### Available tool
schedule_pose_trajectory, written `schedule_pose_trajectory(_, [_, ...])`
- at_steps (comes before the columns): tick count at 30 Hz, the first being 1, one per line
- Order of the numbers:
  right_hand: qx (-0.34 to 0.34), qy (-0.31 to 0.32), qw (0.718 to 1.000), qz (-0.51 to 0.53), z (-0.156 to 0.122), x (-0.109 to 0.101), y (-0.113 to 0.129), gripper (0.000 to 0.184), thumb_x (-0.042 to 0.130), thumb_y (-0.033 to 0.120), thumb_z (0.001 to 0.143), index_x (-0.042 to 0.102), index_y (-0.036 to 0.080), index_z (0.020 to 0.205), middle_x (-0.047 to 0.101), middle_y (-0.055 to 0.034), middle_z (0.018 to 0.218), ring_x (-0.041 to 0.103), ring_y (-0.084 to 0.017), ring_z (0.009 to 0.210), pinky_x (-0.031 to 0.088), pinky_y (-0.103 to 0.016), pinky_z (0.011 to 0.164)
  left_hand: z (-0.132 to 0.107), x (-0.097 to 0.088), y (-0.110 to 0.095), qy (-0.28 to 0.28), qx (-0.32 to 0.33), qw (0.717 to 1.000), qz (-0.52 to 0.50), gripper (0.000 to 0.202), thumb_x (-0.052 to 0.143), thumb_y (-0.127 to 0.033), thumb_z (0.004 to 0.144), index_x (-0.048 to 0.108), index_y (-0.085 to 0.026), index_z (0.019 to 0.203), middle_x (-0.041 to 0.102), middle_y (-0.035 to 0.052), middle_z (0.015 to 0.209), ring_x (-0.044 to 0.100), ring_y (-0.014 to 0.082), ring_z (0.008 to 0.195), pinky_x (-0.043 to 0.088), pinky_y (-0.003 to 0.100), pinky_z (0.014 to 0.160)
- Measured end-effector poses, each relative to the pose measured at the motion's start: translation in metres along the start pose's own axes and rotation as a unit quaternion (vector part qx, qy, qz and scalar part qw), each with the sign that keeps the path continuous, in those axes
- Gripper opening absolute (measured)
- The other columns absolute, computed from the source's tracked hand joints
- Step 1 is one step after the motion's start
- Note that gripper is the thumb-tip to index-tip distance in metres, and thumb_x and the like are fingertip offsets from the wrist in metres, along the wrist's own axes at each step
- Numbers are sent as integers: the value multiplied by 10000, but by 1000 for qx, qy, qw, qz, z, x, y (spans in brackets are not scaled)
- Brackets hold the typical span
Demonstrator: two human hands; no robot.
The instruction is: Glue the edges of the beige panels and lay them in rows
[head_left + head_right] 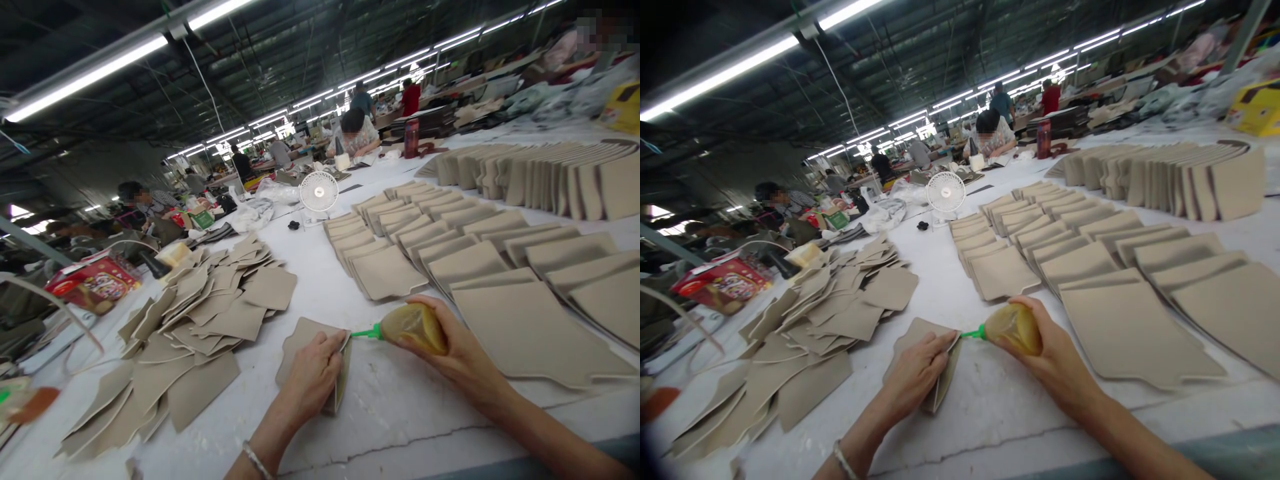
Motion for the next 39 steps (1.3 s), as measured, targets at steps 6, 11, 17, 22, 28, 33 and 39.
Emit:
schedule_pose_trajectory(6, [26,13,1000,-7,-1,1,-9,520,636,591,856,436,301,1240,560,-25,1118,582,-238,958,471,-364,851,1,0,-1,-2,7,999,-38,487,348,-222,913,558,-250,1351,619,42,1173,576,217,1089,402,303,1014])
schedule_pose_trajectory(11, [-10,-12,998,-55,-4,-5,1,500,637,579,859,446,314,1238,556,-24,1187,576,-237,1016,460,-364,899,0,-3,-2,-14,8,998,-57,484,360,-200,891,592,-239,1314,632,34,1181,573,211,1101,398,297,1019])
schedule_pose_trajectory(17, [-12,-10,998,-67,-6,-5,4,495,631,576,864,446,306,1235,581,-30,1149,603,-231,962,490,-348,832,1,-5,-2,-19,14,997,-70,497,376,-176,862,596,-225,1305,625,21,1233,552,195,1157,378,276,1042])
schedule_pose_trajectory(22, [-20,-12,997,-75,-6,-6,6,500,640,565,859,456,291,1234,581,-43,1163,603,-239,976,493,-352,839,1,-5,-2,-19,7,998,-59,494,384,-180,855,595,-228,1299,628,25,1222,561,207,1137,387,296,1038])
schedule_pose_trajectory(28, [23,12,999,-29,-3,0,-2,527,639,591,845,459,277,1227,592,-45,1131,605,-247,975,494,-350,835,0,-5,-3,-20,5,998,-58,494,383,-180,854,592,-243,1297,628,19,1213,568,203,1124,402,297,1014])
schedule_pose_trajectory(33, [37,1,999,-17,-1,-1,-4,575,642,630,818,458,265,1222,571,-53,1150,575,-273,1024,454,-392,898,1,-3,-2,-21,13,998,-61,495,374,-190,857,591,-227,1301,625,30,1221,558,203,1141,387,294,1037])
schedule_pose_trajectory(39, [100,92,989,50,-15,14,-14,576,649,608,828,421,267,1233,584,-17,1040,595,-230,909,471,-348,826,0,-3,0,-29,17,998,-62,496,371,-201,868,575,-220,1319,620,42,1224,564,213,1121,394,317,1038])
Point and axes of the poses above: each hand's wrist, its own z-axis towards the middle knuckle, its own x-axis out of the palm, y = z × x, the point moved 9 cm from there along z, towards the middle knuckle
